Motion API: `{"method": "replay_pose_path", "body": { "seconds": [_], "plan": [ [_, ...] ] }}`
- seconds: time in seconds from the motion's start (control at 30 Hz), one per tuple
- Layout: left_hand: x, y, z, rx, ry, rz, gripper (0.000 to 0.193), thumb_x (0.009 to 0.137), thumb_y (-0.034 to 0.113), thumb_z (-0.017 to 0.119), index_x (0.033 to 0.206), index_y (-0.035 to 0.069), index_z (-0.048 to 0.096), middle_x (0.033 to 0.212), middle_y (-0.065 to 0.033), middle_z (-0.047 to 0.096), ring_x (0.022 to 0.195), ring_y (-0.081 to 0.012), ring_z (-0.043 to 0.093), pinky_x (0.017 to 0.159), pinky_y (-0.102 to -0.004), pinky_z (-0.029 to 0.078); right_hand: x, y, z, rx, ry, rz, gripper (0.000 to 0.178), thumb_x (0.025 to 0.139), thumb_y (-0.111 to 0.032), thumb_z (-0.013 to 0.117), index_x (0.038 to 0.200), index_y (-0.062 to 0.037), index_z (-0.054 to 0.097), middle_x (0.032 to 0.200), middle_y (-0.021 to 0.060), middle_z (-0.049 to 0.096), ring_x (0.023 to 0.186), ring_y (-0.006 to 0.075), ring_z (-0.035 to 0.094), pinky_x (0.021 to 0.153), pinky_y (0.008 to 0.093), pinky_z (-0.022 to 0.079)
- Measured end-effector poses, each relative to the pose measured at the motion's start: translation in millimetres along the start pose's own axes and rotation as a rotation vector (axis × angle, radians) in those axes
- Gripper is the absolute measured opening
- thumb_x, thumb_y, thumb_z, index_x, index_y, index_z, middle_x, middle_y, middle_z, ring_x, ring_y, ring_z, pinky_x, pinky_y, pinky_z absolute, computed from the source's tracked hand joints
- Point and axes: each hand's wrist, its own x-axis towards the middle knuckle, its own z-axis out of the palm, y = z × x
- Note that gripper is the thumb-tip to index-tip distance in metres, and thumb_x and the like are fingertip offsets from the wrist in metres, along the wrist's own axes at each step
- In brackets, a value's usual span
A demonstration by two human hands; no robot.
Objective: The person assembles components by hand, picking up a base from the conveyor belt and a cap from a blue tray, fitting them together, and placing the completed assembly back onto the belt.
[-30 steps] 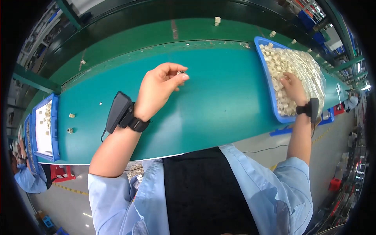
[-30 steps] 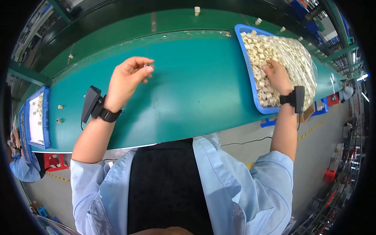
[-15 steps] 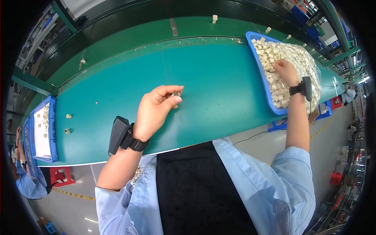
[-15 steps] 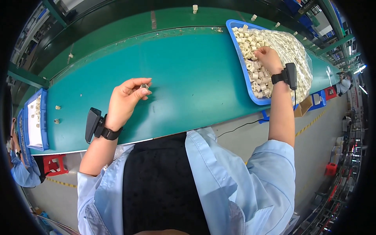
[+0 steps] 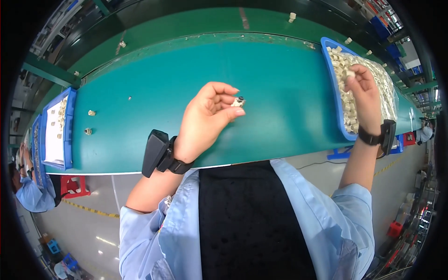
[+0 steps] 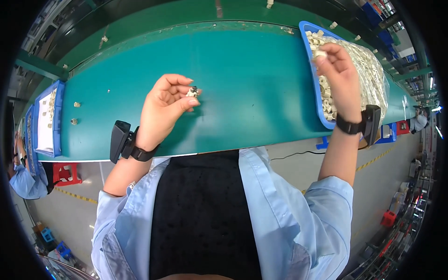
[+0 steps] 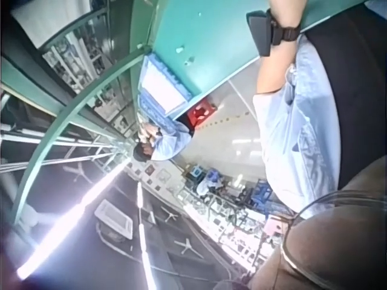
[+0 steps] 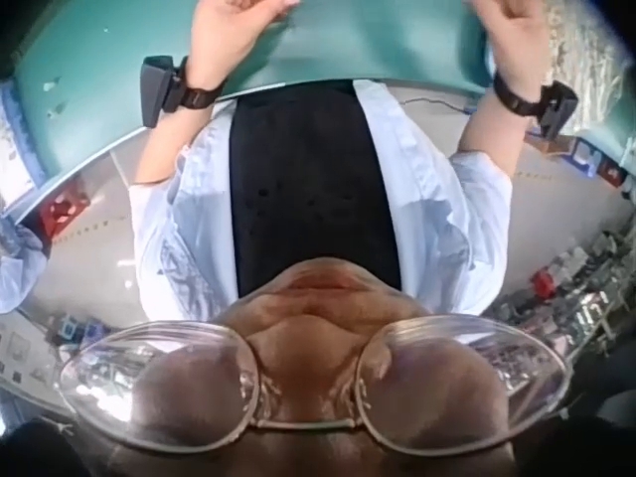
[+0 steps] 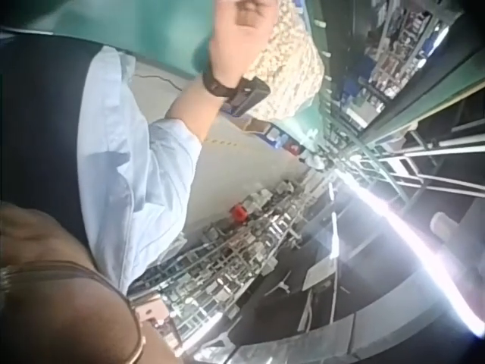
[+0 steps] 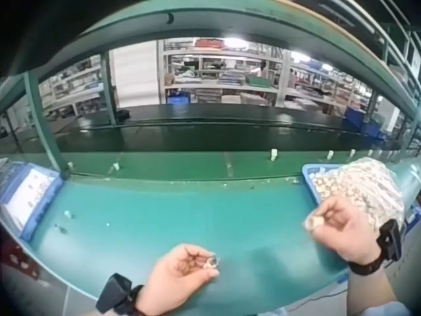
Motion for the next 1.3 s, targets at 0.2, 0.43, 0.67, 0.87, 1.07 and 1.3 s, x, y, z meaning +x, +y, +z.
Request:
{"method": "replay_pose_path", "body": {
  "seconds": [0.2, 0.43, 0.67, 0.87, 1.07, 1.3],
  "plan": [
    [-8.3, 2.0, 6.3, 0.090, 0.002, 0.164, 0.026, 0.081, -0.002, 0.059, 0.106, -0.001, 0.056, 0.091, -0.0047, 0.057, 0.086, -0.0098, 0.055, 0.076, -0.0211, 0.047, -27.1, -22.5, 107.2, 0.419, -0.388, -0.104, 0.019, 0.085, -0.006, 0.053, 0.103, -0.0020, 0.048, 0.100, 0.0111, 0.059, 0.088, 0.0139, 0.057, 0.077, 0.0248, 0.045],
    [-18.7, 4.8, -1.7, -0.028, 0.061, 0.116, 0.025, 0.082, -0.001, 0.059, 0.106, 0.000, 0.058, 0.092, -0.0033, 0.059, 0.085, -0.0087, 0.055, 0.076, -0.0209, 0.047, -22.4, -12.0, 147.8, 0.772, -0.543, 0.145, 0.026, 0.087, -0.012, 0.055, 0.108, -0.0002, 0.047, 0.105, 0.0145, 0.058, 0.092, 0.0156, 0.057, 0.076, 0.0265, 0.047],
    [-21.9, 0.9, -7.9, -0.168, 0.045, 0.075, 0.025, 0.083, 0.002, 0.058, 0.108, 0.000, 0.057, 0.091, -0.0029, 0.060, 0.081, -0.0082, 0.056, 0.072, -0.0204, 0.046, -17.6, -2.0, 158.5, 0.652, -0.497, -0.040, 0.034, 0.087, -0.012, 0.053, 0.117, 0.0010, 0.043, 0.106, 0.0164, 0.057, 0.091, 0.0180, 0.057, 0.076, 0.0290, 0.047],
    [-21.0, -2.0, -9.5, -0.273, 0.042, 0.015, 0.019, 0.084, 0.005, 0.058, 0.102, 0.000, 0.055, 0.089, -0.0038, 0.061, 0.076, -0.0077, 0.056, 0.067, -0.0200, 0.046, -23.0, -19.0, 168.3, 0.587, -0.369, -0.020, 0.033, 0.085, -0.009, 0.056, 0.114, 0.0029, 0.047, 0.101, 0.0133, 0.059, 0.089, 0.0165, 0.057, 0.076, 0.0275, 0.047],
    [-21.1, -2.3, -11.0, -0.303, 0.022, 0.024, 0.012, 0.084, 0.006, 0.059, 0.094, 0.001, 0.054, 0.088, -0.0050, 0.061, 0.074, -0.0080, 0.057, 0.066, -0.0200, 0.046, -20.1, -20.3, 167.7, 0.441, -0.442, -0.028, 0.029, 0.082, -0.003, 0.060, 0.109, 0.0046, 0.052, 0.097, 0.0089, 0.058, 0.086, 0.0129, 0.056, 0.075, 0.0233, 0.046],
    [-21.8, -7.4, -12.2, -0.232, 0.066, 0.119, 0.009, 0.083, 0.005, 0.060, 0.089, 0.001, 0.055, 0.088, -0.0049, 0.061, 0.073, -0.0083, 0.057, 0.065, -0.0201, 0.047, -23.4, -18.9, 177.7, 0.441, -0.508, -0.004, 0.028, 0.081, -0.002, 0.061, 0.107, 0.0045, 0.053, 0.095, 0.0072, 0.058, 0.086, 0.0107, 0.056, 0.073, 0.0219, 0.046]
  ]
}}
